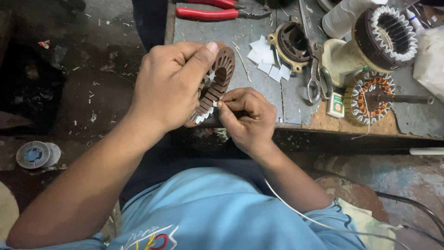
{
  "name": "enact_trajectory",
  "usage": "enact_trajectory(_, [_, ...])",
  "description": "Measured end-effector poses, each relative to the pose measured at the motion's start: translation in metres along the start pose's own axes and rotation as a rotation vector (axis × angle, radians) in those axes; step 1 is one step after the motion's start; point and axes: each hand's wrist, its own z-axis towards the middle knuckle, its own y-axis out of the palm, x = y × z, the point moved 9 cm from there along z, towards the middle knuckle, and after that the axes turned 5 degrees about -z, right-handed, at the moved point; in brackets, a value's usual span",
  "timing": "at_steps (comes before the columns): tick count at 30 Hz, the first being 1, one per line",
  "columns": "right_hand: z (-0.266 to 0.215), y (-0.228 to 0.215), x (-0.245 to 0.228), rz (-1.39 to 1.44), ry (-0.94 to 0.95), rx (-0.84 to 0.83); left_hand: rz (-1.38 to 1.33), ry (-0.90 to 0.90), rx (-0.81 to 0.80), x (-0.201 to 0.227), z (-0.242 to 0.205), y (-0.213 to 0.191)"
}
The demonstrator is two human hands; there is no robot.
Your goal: The person inserts small white insulating paper pieces into the slots of a circular motor stator core. They repeatedly pick up paper, fold it, and place it into the slots, occasionally using scissors to trim the paper. The person works at a cluttered workbench with various motor parts and tools visible.
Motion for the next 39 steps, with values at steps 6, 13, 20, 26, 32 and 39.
enact_trajectory(6, [-0.003, 0.003, -0.003, 0.009, 0.0, 0.024, -0.091, -0.063, -0.004, -0.003, -0.001, -0.002])
enact_trajectory(13, [-0.007, 0.001, 0.001, -0.078, 0.078, 0.096, -0.066, -0.09, -0.01, -0.003, 0.002, 0.0])
enact_trajectory(20, [-0.01, -0.004, -0.005, -0.102, -0.001, -0.103, -0.014, 0.032, 0.008, 0.005, 0.0, -0.001])
enact_trajectory(26, [-0.001, -0.006, 0.003, -0.122, 0.039, -0.137, 0.028, -0.011, -0.027, 0.001, 0.002, -0.001])
enact_trajectory(32, [0.001, -0.002, 0.008, -0.169, 0.063, -0.075, 0.046, 0.104, -0.015, 0.013, 0.002, 0.001])
enact_trajectory(39, [-0.007, -0.01, 0.012, -0.238, 0.108, 0.008, 0.042, -0.02, -0.179, 0.003, -0.001, 0.012])
